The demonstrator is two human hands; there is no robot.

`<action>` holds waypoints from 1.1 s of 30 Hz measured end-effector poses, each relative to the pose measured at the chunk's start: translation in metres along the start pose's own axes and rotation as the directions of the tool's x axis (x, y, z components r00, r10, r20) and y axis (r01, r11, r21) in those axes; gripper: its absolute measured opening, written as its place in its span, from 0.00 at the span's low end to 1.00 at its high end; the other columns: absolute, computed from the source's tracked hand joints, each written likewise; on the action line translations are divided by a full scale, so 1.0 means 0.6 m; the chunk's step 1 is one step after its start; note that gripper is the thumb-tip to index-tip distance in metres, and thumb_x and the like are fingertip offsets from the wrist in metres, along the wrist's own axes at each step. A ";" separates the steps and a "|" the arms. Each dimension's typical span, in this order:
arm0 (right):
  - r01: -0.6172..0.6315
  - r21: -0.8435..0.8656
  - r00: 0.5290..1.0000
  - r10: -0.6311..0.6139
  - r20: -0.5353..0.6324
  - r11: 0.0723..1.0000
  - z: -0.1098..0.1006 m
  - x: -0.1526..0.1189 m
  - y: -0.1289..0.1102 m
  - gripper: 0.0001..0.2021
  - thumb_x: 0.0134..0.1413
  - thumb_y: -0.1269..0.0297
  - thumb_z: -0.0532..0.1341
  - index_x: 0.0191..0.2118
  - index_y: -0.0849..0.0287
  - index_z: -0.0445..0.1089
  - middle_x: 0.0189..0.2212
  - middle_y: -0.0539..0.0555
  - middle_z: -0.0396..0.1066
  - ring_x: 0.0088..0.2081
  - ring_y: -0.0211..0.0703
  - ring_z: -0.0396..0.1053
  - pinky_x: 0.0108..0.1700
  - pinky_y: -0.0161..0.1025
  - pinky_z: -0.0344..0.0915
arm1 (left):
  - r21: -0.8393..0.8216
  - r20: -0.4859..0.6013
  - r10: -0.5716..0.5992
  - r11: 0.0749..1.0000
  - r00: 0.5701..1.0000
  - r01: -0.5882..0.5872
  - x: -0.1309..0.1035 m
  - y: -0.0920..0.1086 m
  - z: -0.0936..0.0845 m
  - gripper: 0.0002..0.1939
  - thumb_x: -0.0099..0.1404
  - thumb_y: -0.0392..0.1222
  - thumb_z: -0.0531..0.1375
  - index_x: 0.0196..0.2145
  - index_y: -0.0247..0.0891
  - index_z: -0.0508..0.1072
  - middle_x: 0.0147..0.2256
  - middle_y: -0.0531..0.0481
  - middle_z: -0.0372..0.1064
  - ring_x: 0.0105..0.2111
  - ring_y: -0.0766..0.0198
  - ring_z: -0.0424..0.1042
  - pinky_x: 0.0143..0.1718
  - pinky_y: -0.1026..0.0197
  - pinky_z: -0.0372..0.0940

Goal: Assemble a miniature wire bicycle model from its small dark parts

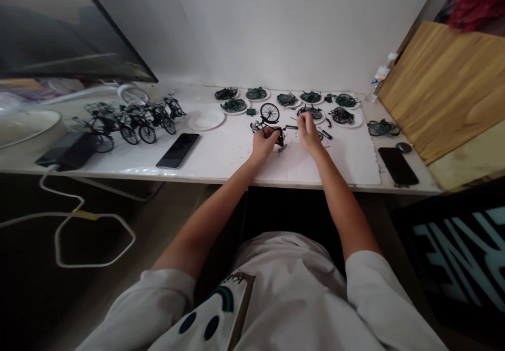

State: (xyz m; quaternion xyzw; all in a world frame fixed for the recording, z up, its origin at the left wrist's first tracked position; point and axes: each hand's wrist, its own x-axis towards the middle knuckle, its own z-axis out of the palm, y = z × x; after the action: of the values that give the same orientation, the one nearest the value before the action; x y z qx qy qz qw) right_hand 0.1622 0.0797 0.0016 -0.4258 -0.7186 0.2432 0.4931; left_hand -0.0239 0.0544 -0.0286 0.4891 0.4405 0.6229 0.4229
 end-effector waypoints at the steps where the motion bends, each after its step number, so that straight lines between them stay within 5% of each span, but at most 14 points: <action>1: 0.045 -0.018 0.997 -0.046 -0.064 0.999 0.000 0.000 0.000 0.32 0.69 0.25 0.51 0.48 0.51 0.67 0.39 0.56 0.66 0.43 0.51 0.66 0.49 0.47 0.69 | 0.004 -0.008 0.009 1.000 1.000 -0.009 0.001 -0.001 -0.001 0.06 0.63 0.38 0.67 0.38 0.36 0.83 0.32 0.49 0.81 0.31 0.65 0.79 0.36 0.63 0.71; 8: 0.131 -0.039 0.977 -0.136 -0.167 0.991 0.007 -0.013 -0.033 0.24 0.67 0.34 0.64 0.40 0.52 0.71 0.39 0.56 0.71 0.42 0.50 0.68 0.48 0.46 0.67 | -0.007 -0.042 0.014 1.000 0.999 -0.014 0.001 0.003 0.001 0.06 0.65 0.37 0.66 0.39 0.36 0.82 0.31 0.49 0.81 0.30 0.65 0.78 0.36 0.63 0.72; 15: 0.165 -0.114 0.983 -0.173 -0.062 0.980 0.009 -0.016 -0.030 0.19 0.68 0.41 0.66 0.38 0.52 0.74 0.36 0.54 0.69 0.33 0.45 0.60 0.43 0.45 0.64 | -0.008 -0.039 0.019 1.000 0.999 -0.019 -0.001 0.004 -0.002 0.05 0.65 0.38 0.67 0.39 0.37 0.82 0.32 0.49 0.81 0.30 0.65 0.79 0.37 0.62 0.73; 33: 0.116 -0.139 0.992 -0.122 -0.040 0.984 0.013 -0.019 -0.035 0.20 0.67 0.38 0.66 0.38 0.52 0.74 0.31 0.51 0.63 0.33 0.45 0.57 0.41 0.44 0.61 | 0.019 -0.019 0.045 0.999 0.999 -0.045 0.003 -0.008 -0.005 0.08 0.64 0.41 0.68 0.41 0.37 0.83 0.33 0.48 0.81 0.32 0.64 0.80 0.39 0.62 0.73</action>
State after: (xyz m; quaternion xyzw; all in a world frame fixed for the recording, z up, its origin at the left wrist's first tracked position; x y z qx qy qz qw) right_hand 0.1491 0.0596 0.0087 -0.4205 -0.7455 0.1535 0.4937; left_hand -0.0266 0.0573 -0.0334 0.4968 0.4392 0.6326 0.4001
